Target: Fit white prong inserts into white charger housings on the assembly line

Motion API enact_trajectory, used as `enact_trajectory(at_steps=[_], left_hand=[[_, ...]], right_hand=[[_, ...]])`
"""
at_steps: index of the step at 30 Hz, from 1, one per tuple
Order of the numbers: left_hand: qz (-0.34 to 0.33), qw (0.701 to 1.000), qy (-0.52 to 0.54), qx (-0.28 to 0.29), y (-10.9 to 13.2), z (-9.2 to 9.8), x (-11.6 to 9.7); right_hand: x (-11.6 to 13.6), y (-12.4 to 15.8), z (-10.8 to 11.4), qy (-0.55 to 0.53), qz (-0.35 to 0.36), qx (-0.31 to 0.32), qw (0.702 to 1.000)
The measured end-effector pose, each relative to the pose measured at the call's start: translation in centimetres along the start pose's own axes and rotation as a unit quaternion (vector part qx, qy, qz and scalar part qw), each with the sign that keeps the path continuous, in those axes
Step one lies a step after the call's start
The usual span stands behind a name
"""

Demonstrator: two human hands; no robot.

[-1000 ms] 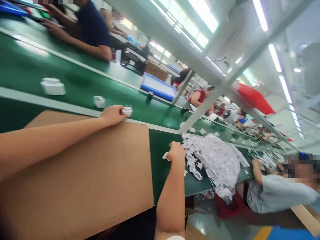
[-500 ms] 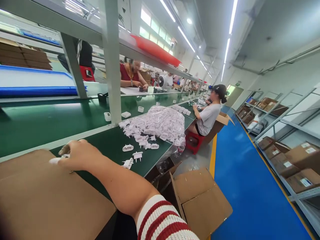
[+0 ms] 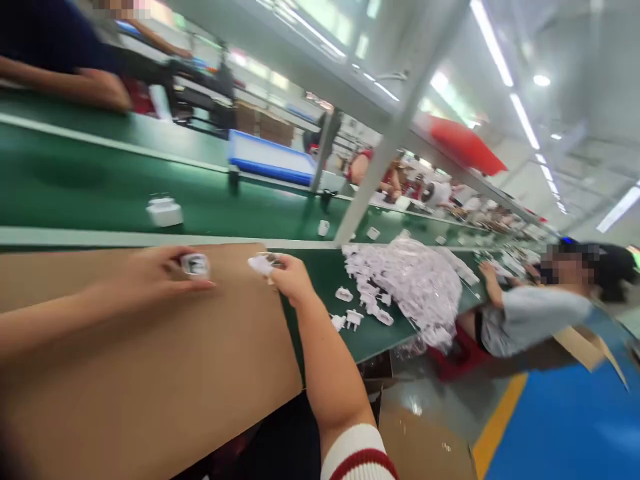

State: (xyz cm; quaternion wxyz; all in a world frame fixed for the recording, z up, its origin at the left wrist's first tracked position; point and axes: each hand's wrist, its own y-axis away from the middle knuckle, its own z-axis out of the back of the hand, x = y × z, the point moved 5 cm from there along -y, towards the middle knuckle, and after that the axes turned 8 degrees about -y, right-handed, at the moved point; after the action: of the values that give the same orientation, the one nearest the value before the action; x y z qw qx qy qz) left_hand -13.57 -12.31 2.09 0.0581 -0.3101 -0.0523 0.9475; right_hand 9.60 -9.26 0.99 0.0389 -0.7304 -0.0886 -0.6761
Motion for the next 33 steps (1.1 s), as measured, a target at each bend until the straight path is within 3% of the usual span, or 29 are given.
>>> enact_trajectory(at_steps=[2, 6, 9, 14, 18, 20, 24, 29, 33], left_hand=[[-0.010, 1.000, -0.002, 0.002, 1.5, -1.3, 0.1], [0.012, 0.999, 0.029, -0.012, 1.9, -3.4, -0.2], [-0.010, 0.996, 0.089, -0.011, 2.0, -3.7, 0.0], [-0.023, 0.983, 0.160, 0.084, 2.5, -3.9, 0.3], [0.001, 0.986, 0.150, 0.079, 2.5, -3.6, 0.3], [-0.014, 0.983, 0.159, 0.092, 2.5, -3.6, 0.2], [-0.041, 0.981, 0.158, 0.104, 2.6, -3.4, 0.0], [-0.025, 0.982, 0.161, 0.094, 2.5, -3.3, -0.3], [-0.027, 0.980, 0.169, 0.098, 2.5, -3.3, -0.4]], right_hand=[[0.2, 0.1, -0.6, -0.015, -0.004, 0.006, 1.000], [0.2, 0.9, -2.0, -0.015, -0.012, 0.033, 0.999], [-0.1, 1.4, -2.6, -0.017, -0.013, 0.033, 0.999], [-0.7, 1.5, -3.5, -0.007, -0.021, 0.041, 0.999], [-0.3, 2.1, -4.0, 0.089, 0.041, 0.020, 0.995], [0.4, 2.7, -4.3, 0.168, 0.111, 0.018, 0.979], [1.6, 4.3, -5.4, 0.330, 0.228, 0.066, 0.914], [1.5, 4.8, -6.5, 0.429, 0.273, 0.130, 0.851], [1.4, 4.4, -6.6, 0.461, 0.286, 0.105, 0.833]])
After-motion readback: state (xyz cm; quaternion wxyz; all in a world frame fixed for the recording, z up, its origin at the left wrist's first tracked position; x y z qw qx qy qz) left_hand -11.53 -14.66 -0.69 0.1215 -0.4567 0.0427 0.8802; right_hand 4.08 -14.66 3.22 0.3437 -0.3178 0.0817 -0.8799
